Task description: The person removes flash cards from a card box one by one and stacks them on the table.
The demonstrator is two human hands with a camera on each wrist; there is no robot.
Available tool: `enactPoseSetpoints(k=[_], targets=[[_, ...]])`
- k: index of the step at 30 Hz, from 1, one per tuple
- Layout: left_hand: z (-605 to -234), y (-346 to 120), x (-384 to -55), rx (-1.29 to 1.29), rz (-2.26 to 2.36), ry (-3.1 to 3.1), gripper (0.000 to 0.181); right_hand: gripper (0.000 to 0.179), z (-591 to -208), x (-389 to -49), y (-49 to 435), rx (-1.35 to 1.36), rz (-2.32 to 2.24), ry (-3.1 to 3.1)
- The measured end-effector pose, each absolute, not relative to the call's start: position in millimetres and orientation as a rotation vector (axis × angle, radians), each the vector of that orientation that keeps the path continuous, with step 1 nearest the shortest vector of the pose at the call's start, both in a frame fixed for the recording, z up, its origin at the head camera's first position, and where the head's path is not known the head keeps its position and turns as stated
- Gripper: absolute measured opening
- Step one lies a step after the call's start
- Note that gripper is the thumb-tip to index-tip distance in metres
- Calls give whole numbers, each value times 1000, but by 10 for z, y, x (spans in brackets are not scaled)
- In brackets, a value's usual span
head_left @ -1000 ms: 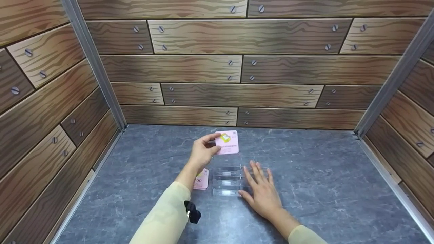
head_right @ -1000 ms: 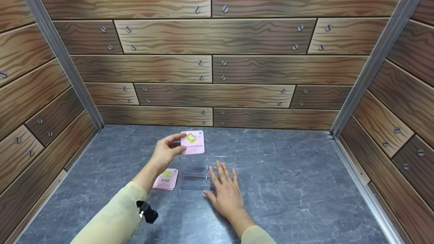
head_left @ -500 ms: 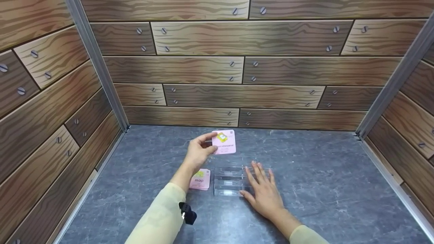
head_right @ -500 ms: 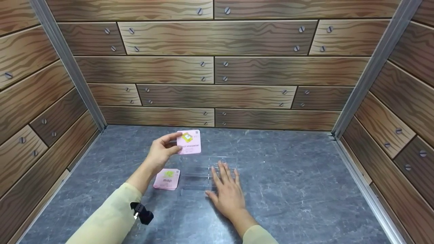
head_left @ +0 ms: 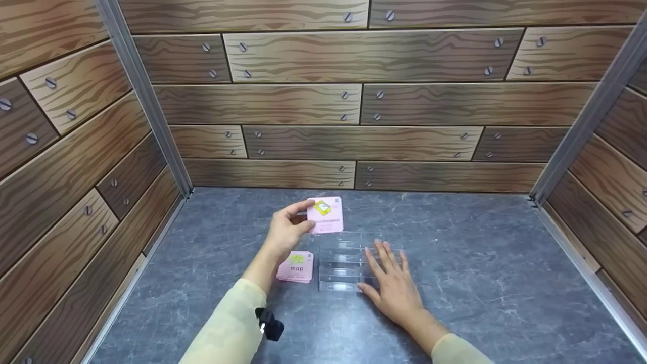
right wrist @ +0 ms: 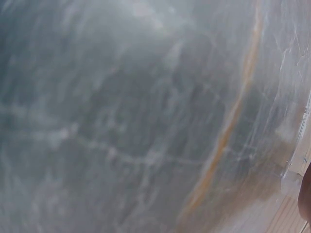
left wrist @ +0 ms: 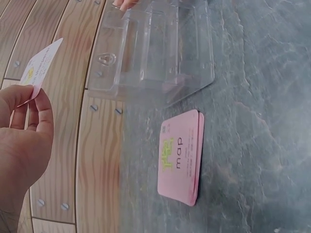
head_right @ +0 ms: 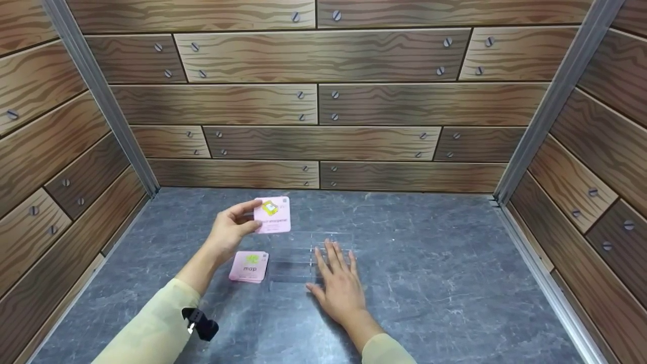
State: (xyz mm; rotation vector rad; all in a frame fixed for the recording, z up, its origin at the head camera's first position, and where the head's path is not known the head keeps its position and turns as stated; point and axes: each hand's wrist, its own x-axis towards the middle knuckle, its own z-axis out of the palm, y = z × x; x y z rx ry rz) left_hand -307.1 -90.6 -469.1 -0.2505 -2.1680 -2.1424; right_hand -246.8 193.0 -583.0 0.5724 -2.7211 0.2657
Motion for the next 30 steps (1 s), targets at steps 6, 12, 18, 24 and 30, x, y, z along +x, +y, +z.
enactPoseSetpoints(k=[6,12,18,24,30], targets=[[-4731,-997,-3024,-219,-2134,-2142,50,86,-5835,-2482,1915,584,256,-2717],[-4761,-1076,-2983,-156,-2161,-2127,49,86,-5830,-2480,1935,591,259,-2705],[-4811,-1168,-2943,-153,-2164,-2108,51,86,-5824,-2467,1942,586,251,-2722],[-4839,-1260,-2923,-152,-2123,-2119,52,86,-5819,-2472,1945,575,267,-2732],[-4870,-1348,-2892,-113,-2144,-2095,52,86,-5830,-2465,1934,583,268,-2732]])
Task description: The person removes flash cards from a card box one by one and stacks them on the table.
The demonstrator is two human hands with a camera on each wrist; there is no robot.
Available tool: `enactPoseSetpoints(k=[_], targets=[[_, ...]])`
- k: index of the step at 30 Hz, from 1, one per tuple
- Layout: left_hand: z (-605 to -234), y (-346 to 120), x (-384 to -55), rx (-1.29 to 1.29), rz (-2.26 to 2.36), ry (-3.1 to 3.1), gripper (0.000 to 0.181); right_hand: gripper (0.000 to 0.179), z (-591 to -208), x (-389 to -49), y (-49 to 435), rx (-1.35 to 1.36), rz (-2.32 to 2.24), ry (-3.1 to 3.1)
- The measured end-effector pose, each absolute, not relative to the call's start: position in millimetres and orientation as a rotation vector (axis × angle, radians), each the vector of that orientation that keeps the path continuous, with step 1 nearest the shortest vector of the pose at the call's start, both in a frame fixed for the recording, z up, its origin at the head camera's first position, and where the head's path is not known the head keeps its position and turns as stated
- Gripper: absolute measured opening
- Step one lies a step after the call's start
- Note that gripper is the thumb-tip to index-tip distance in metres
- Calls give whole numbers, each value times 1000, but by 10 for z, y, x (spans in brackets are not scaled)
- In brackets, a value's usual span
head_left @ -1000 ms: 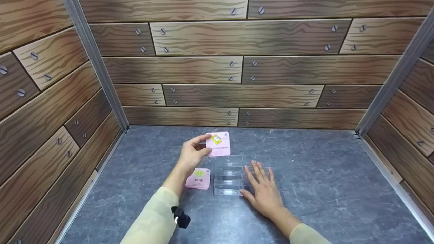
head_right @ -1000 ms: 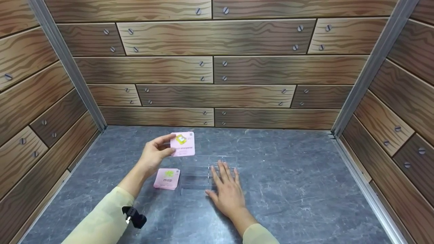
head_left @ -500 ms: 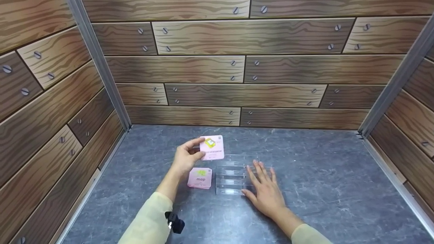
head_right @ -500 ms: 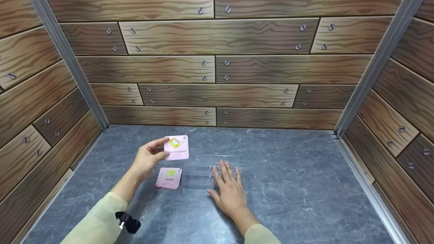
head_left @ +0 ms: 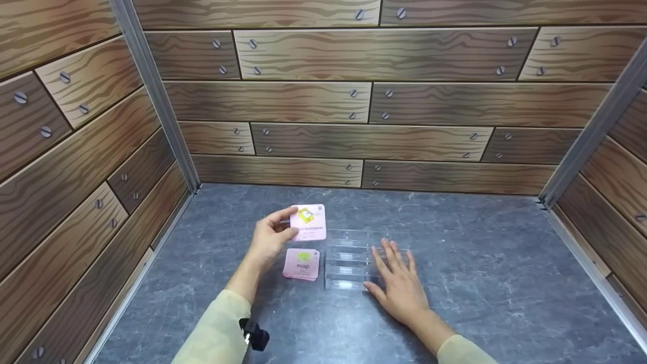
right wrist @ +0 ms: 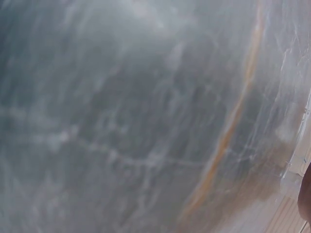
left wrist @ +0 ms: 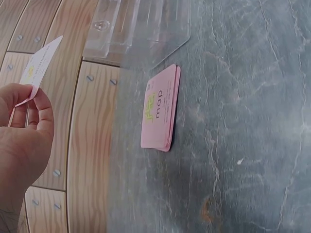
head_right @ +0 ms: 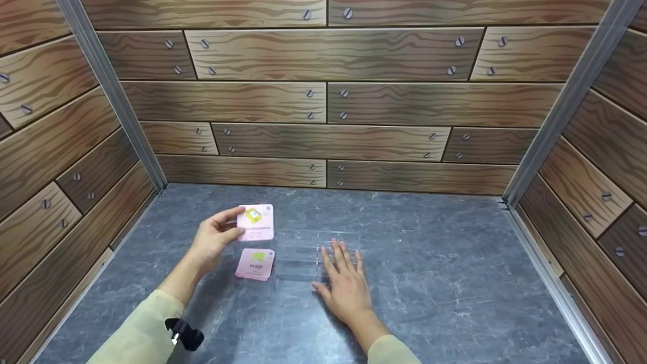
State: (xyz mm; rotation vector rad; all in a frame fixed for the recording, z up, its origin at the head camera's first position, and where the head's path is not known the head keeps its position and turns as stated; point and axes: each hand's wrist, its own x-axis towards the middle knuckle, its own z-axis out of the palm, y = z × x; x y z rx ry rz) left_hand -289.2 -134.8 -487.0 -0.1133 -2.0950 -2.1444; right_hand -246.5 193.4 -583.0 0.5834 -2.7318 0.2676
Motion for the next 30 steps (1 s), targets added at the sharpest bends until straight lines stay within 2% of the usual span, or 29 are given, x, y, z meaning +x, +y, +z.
enactPoseSetpoints(k=[30], targets=[[-5066,-1551,-2840,-32,-2177,-2090,52,85,-5807,-2465,1942,560,244,-2751]])
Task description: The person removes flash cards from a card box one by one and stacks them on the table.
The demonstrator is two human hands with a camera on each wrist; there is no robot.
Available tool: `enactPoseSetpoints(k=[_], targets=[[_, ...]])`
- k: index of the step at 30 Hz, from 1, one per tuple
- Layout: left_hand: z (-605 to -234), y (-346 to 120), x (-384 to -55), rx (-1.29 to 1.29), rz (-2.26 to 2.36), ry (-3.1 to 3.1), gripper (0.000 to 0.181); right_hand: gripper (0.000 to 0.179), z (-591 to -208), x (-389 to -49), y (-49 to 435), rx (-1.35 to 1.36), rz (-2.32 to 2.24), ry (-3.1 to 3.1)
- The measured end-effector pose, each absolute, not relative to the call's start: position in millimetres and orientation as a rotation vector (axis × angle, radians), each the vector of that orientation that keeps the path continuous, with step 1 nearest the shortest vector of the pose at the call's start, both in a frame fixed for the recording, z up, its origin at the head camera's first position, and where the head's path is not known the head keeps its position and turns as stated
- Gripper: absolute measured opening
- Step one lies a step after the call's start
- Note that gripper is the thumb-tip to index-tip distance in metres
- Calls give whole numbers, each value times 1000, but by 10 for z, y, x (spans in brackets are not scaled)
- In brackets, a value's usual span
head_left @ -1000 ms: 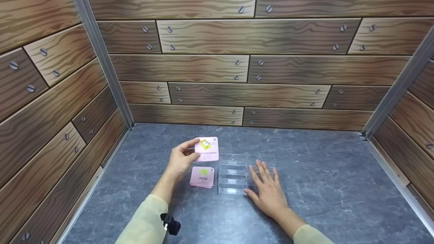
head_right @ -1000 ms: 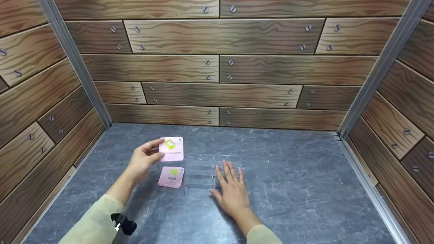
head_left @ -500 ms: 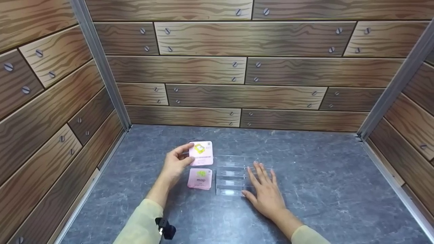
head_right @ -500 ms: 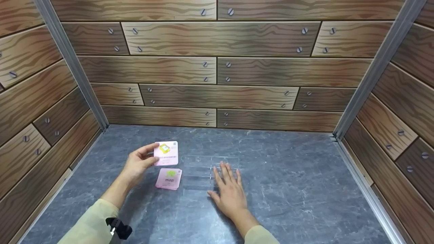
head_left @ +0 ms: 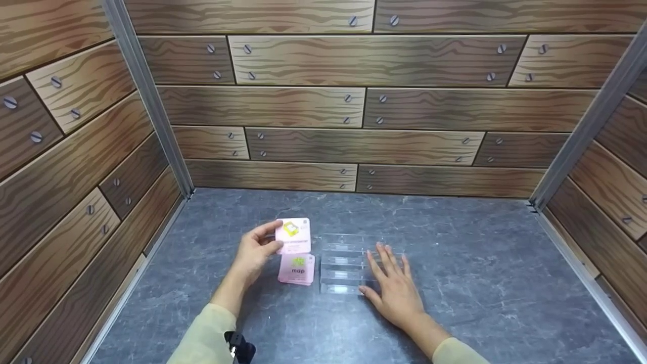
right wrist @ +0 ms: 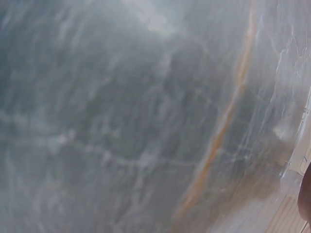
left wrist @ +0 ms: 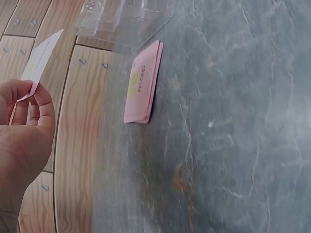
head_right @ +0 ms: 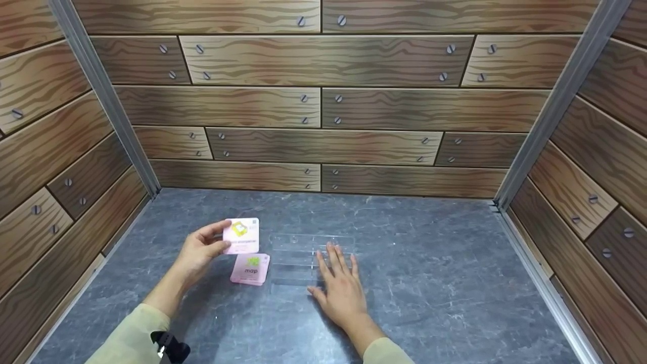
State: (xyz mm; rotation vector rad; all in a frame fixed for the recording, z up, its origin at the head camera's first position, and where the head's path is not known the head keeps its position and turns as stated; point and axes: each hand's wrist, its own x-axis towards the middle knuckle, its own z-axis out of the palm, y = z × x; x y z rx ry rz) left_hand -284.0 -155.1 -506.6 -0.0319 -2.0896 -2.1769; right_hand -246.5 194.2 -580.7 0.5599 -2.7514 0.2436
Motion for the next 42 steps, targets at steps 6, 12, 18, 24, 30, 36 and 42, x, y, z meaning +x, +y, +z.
enactPoseSetpoints(k=[6,12,18,24,30,36,42], targets=[[-5126,-1604,-2828,5,-2167,-2133,52,86,-5817,-2471,1947,554,228,-2741],[-5227,-1672,-2806,55,-2182,-2137,51,86,-5790,-2486,1905,586,240,-2740],[-5295,-1691,-2793,71,-2170,-2162,51,86,-5745,-2510,1882,601,266,-2726],[-5345,-1640,-2785,64,-2170,-2197,51,86,-5755,-2499,1905,582,260,-2704],[-5403,-1601,-2781,38,-2201,-2213,51,86,-5777,-2473,1921,551,262,-2755],[-5463,-1613,-2763,70,-2199,-2260,51,86,-5795,-2470,1921,574,267,-2738],[-5500,-1612,-2774,78,-2186,-2306,50,87,-5808,-2442,1937,569,277,-2749]])
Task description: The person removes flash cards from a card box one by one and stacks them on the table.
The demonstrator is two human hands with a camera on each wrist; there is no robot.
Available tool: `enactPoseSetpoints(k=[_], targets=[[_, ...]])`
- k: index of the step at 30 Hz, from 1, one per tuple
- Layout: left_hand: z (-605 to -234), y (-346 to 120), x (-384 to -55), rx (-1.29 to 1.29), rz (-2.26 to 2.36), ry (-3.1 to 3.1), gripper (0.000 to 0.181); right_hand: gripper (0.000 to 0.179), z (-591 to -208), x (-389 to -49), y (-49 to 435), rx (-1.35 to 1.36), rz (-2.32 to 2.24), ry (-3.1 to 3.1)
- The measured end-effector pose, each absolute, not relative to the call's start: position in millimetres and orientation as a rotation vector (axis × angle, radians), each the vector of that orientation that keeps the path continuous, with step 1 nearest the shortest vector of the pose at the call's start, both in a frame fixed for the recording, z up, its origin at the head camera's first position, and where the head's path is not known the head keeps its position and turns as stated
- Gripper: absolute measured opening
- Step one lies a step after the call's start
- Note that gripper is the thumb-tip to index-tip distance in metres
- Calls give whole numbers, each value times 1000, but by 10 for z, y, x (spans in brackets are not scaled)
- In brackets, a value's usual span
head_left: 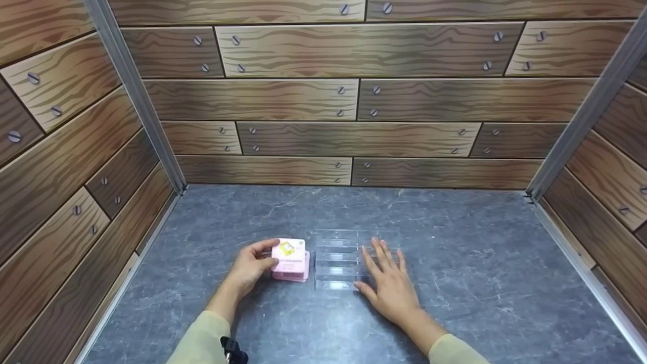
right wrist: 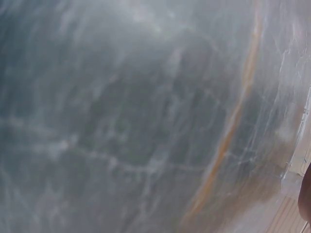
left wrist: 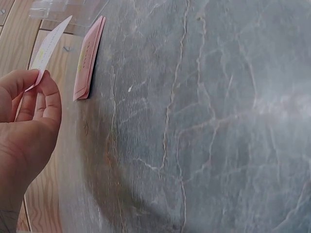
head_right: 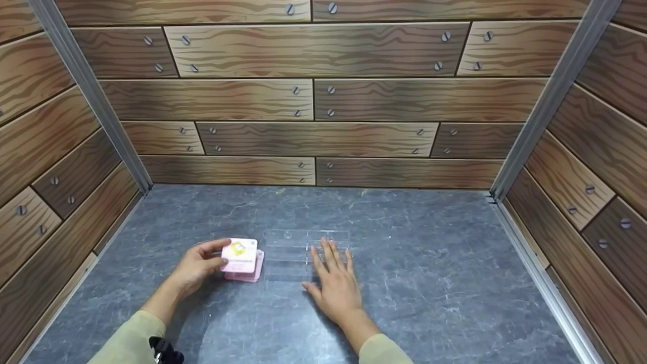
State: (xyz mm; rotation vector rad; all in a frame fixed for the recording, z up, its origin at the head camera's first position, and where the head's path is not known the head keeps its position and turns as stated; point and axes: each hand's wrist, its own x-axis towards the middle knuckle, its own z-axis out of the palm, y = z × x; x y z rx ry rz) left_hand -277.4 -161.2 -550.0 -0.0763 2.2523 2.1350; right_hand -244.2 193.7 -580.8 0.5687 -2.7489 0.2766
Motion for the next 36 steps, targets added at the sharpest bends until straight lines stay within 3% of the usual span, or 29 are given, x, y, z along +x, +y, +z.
enactPoseSetpoints(k=[36], targets=[[-5536,-1557,-2798,80,1983,2388,49,87,-5808,-2446,1944,580,262,-2737]])
